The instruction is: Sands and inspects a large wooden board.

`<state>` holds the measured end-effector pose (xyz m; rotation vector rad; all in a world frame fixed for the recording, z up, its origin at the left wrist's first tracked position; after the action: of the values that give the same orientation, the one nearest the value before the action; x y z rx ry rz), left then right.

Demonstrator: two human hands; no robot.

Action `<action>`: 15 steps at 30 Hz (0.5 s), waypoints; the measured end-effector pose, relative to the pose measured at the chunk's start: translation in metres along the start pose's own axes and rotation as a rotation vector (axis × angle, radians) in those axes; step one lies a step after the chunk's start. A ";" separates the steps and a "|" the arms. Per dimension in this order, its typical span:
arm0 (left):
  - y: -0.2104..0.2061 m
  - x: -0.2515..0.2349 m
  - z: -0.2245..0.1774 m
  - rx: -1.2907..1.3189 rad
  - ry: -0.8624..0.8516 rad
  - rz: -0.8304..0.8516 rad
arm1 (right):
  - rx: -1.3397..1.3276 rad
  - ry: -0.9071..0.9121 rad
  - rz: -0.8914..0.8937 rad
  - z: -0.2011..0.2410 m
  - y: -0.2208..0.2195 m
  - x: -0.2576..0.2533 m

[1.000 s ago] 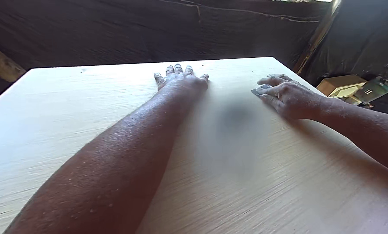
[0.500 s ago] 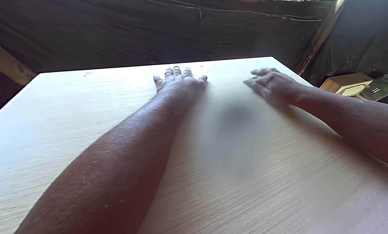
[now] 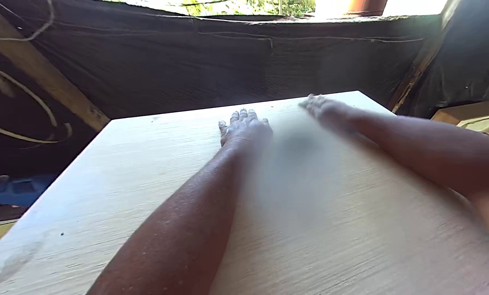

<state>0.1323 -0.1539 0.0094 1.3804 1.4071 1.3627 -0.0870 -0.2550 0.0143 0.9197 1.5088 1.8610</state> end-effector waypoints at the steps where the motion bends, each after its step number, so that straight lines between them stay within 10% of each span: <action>1: 0.000 0.001 0.000 0.030 0.041 -0.030 | -0.021 -0.135 0.014 -0.018 0.006 -0.028; 8: 0.019 0.004 0.024 0.602 0.105 -0.390 | -0.033 0.444 -0.004 0.132 -0.024 -0.048; 12: 0.019 0.008 0.023 0.665 0.112 -0.399 | 0.063 -0.016 -0.009 0.035 0.003 -0.073; 15: 0.019 0.006 0.028 0.688 0.133 -0.397 | 0.013 -0.067 -0.007 0.058 0.002 -0.074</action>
<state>0.1624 -0.1455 0.0235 1.3135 2.2308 0.7419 0.0045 -0.2792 0.0120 0.9714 1.4833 1.7997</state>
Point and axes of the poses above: each hand's wrist, its own x-axis away from the middle knuckle, its own y-axis out of the back of the hand, z = x × y, the point moved 4 cm from there along -x, towards the middle knuckle, and after that the axes turned 13 degrees about z, right-handed, at the moved point
